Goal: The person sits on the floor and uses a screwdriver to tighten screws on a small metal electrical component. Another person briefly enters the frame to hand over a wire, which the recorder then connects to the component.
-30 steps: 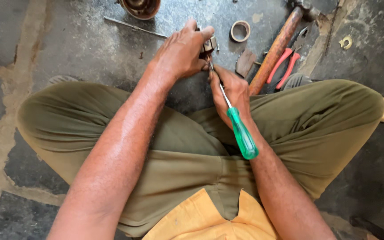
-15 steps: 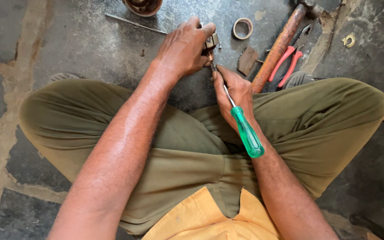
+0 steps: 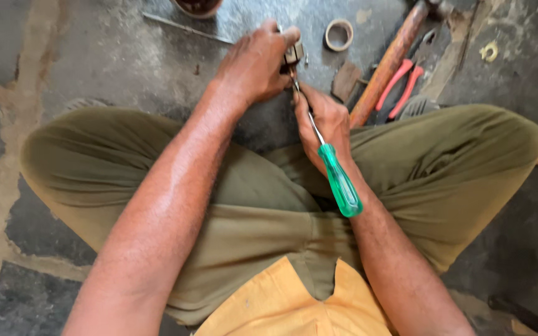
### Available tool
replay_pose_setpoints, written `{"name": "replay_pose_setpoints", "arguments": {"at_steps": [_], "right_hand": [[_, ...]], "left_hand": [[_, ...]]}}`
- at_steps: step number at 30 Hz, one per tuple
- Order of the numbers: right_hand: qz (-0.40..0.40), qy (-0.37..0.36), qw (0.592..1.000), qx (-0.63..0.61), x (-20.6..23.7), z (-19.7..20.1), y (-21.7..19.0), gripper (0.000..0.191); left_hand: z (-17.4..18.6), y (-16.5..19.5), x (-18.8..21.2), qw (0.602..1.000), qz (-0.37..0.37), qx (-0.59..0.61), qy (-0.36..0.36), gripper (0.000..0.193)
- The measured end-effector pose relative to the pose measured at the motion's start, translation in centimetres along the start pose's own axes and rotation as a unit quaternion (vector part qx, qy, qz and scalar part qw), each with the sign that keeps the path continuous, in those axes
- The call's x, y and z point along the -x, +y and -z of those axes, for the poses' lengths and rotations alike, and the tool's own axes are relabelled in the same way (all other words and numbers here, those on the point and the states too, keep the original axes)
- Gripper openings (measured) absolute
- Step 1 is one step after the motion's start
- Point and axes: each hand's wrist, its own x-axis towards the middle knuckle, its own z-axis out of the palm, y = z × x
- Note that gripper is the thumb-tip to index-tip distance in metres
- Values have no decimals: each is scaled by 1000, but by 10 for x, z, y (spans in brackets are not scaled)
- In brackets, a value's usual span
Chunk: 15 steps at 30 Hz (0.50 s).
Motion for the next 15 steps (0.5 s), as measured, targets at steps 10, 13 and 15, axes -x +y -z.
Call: {"name": "replay_pose_setpoints", "arguments": {"at_steps": [10,13,15], "right_hand": [[4,8,1000,5,1,2,5,23],[13,1,1000,12,0,2,6,22],[4,1,1000,10,1,2,6,22]], "left_hand": [[-3,2,-2,1000,-5,-5,2,51],[-2,3,-1,1000,-4,-4,9,54],[-1,4,-1,1000,6,-7,-11,49]]}}
